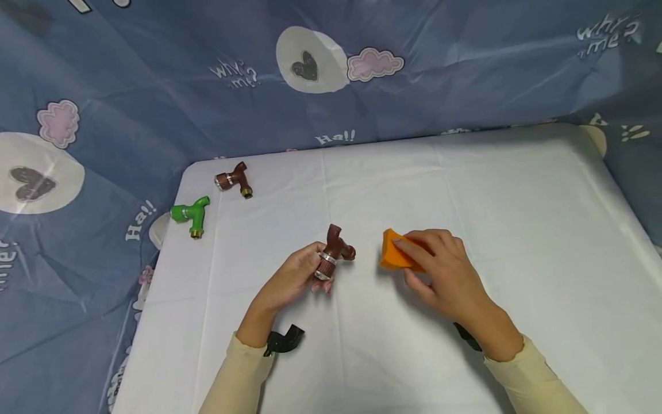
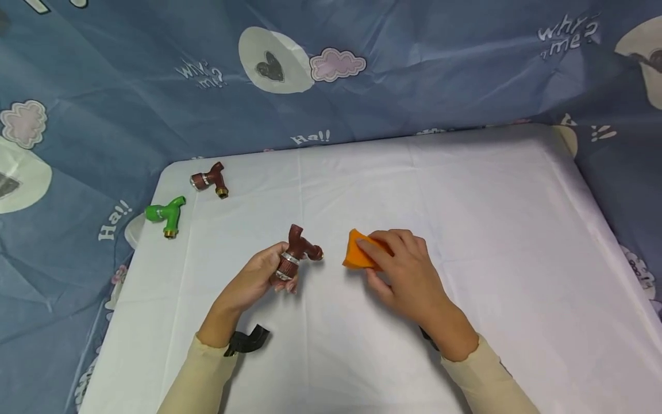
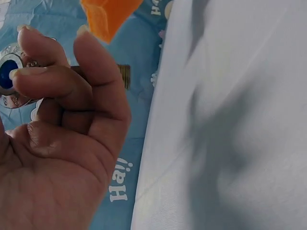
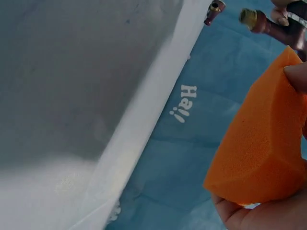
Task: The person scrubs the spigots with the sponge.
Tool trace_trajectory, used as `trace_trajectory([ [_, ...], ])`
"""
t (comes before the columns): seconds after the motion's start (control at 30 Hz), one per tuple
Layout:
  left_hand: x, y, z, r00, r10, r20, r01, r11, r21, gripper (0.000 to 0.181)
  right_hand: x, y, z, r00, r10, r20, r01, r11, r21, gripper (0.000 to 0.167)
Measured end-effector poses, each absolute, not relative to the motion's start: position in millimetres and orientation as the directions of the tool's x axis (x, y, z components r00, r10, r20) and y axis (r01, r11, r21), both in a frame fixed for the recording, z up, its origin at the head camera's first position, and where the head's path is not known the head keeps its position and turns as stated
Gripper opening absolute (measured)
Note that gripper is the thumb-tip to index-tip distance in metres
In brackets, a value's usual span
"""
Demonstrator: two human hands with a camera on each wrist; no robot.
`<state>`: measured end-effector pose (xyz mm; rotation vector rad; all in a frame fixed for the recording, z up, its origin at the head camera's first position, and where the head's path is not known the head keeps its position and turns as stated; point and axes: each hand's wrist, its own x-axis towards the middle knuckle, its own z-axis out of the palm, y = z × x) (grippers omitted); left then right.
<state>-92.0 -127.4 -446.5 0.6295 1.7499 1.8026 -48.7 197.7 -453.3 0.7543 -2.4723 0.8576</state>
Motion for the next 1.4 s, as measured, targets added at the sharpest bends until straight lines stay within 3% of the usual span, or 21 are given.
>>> trace_trajectory([
  [0.2, -94.8, -127.9, -443.8, -0.719, 0.682, -0.133, -0.145, 0.039, 0.989, 0.046, -45.3, 203.4, -455.5, -0.79, -0.31, 0.53, -0.578, 0.665, -0.472, 0.047],
  [0.4, -95.2, -127.7, -442.4, -0.685, 0.714, -0.144, -0.117, 0.087, 0.989, 0.037, -42.3, 204.9, -458.6, -0.792, -0.286, 0.54, -0.57, 0.662, -0.486, 0.045],
  [0.67, -99.0, -119.8, -440.5, -0.759, 0.639, -0.12, -0.068, 0.107, 0.992, 0.037, -42.5, 207.1, -459.6, -0.788, -0.263, 0.557, -0.567, 0.662, -0.489, 0.044],
  [0.87, -104.2, -111.3, -441.5, -0.769, 0.635, -0.067, -0.08, 0.008, 0.997, 0.036, -38.5, 205.8, -463.3, -0.802, -0.261, 0.538, -0.556, 0.655, -0.511, 0.042],
  [1.0, -105.5, -101.3, -444.4, -0.789, 0.613, -0.035, -0.064, -0.024, 0.998, 0.042, -37.6, 190.2, -461.7, -0.752, -0.27, 0.601, -0.602, 0.652, -0.461, 0.046],
  [1.2, -104.0, -89.1, -445.4, -0.818, 0.568, -0.095, -0.108, 0.01, 0.994, 0.048, -43.0, 155.7, -462.2, -0.605, -0.331, 0.724, -0.696, 0.662, -0.279, 0.035],
  [1.3, -102.4, -85.3, -443.5, -0.815, 0.56, -0.15, -0.169, 0.017, 0.985, 0.042, -47.5, 148.8, -462.1, -0.593, -0.355, 0.723, -0.701, 0.669, -0.247, 0.032],
  [1.4, -102.4, -84.1, -441.3, -0.804, 0.567, -0.18, -0.202, 0.024, 0.979, 0.037, -50.8, 152.7, -461.6, -0.626, -0.354, 0.695, -0.673, 0.695, -0.252, 0.029],
])
